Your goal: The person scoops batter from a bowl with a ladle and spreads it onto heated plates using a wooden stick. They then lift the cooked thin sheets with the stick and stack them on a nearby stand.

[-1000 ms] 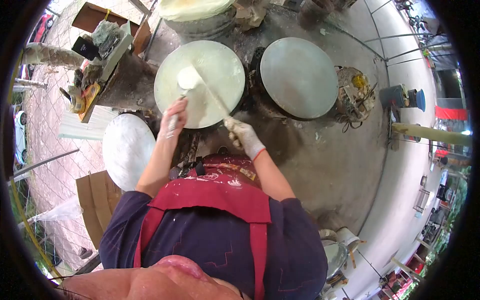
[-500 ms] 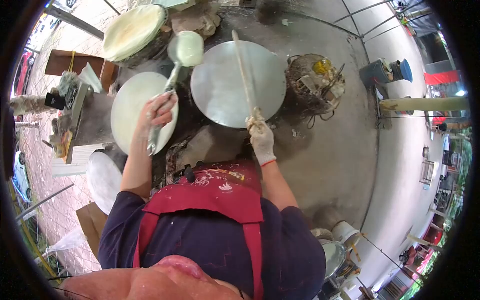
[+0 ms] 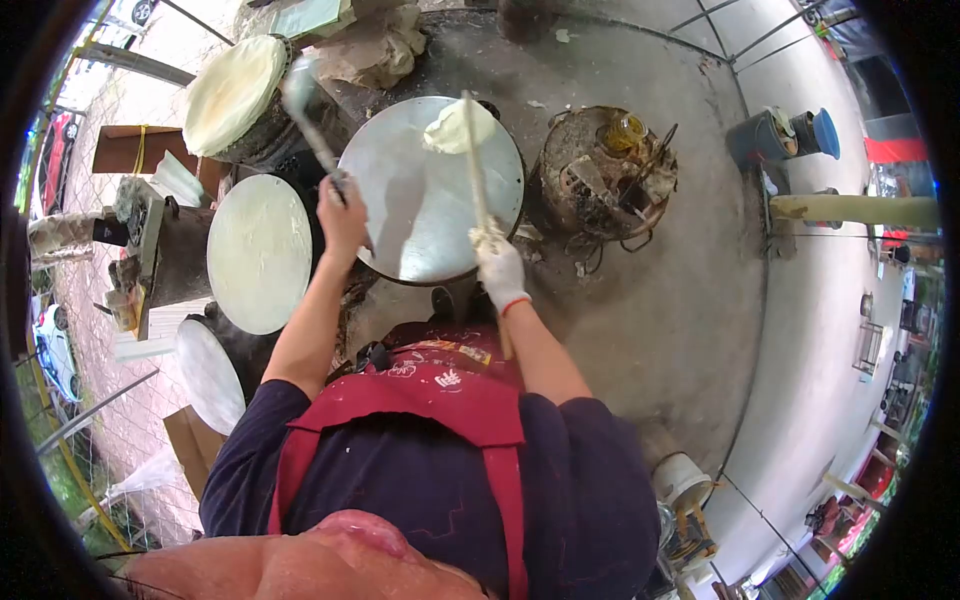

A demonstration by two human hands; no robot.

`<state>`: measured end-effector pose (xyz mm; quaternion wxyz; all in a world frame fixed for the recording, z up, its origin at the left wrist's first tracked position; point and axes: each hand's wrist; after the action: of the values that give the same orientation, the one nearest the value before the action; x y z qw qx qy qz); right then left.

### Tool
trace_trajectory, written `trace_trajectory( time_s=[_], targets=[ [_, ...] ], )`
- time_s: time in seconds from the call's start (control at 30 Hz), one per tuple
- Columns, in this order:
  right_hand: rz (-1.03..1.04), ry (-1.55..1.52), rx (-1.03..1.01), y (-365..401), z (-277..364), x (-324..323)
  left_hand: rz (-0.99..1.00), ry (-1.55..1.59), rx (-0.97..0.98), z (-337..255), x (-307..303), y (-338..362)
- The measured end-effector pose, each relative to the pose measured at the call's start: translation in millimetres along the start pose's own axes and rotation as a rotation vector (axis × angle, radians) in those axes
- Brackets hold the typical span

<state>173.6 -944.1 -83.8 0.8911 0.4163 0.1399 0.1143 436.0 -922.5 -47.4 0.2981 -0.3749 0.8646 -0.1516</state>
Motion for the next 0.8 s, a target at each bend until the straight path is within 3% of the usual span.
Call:
trace_trajectory(
  time_s=[0.07,0.13,0.17,0.2,0.27,0.33,0.4,0.47,0.5,0.53,0.63,0.73,0.8],
  targets=[
    [0.141,0.083,0.098,-1.4,15.7,14.5,0.042,0.270,-0.242,-29.5,-34.5,-13.3],
    [-0.213,0.254,-0.427,-7.2,12.9,14.8,0.100,0.358,-0.261,-22.7,-63.5,-5.9],
    [-0.329,0.447,-0.398,4.6,19.9,-1.9,0.088,0.409,-0.343,-23.0,-74.9,0.3],
    [-0.400,0.415,-0.382,-11.8,3.0,-11.9,0.069,0.462,-0.427,-25.7,-86.5,7.6],
    [-0.271,0.141,-0.226,-13.3,-6.7,-9.1,0.093,0.451,-0.526,-27.4,-105.2,28.3],
    [-0.095,0.083,-0.396,-42.4,-29.0,18.0,0.209,0.316,-0.544,-21.3,-121.0,49.1],
    [0.083,0.033,-0.171,-24.5,-5.9,31.8,0.254,0.312,-0.554,-3.5,-132.1,74.9],
    [0.086,0.086,-0.408,-18.4,5.6,36.5,0.272,0.318,-0.581,3.7,-143.8,87.8],
    [-0.141,0.386,-0.471,-13.0,14.8,23.5,0.264,0.324,-0.604,3.8,-149.2,91.3],
    [-0.193,0.380,-0.409,3.8,33.5,9.7,0.252,0.328,-0.627,3.4,-152.9,92.7],
    [-0.049,0.025,-0.377,-68.4,-7.2,-19.5,0.173,0.300,-0.587,-2.2,-162.3,93.5],
    [0.151,0.200,-0.207,-58.0,7.6,19.0,0.161,0.219,-0.577,6.0,-162.7,99.9],
    [0.242,0.216,-0.267,-57.3,18.4,17.0,0.119,0.218,-0.619,-1.8,-157.7,103.0]
  ],
)
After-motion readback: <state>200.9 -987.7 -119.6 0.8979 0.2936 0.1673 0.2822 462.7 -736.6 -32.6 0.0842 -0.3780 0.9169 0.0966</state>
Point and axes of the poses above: each hand's wrist, its own y-axis away from the middle knuckle, its own x-axis out of the palm, z = x × y, and after that the axes turned 15 degrees about x, right-handed
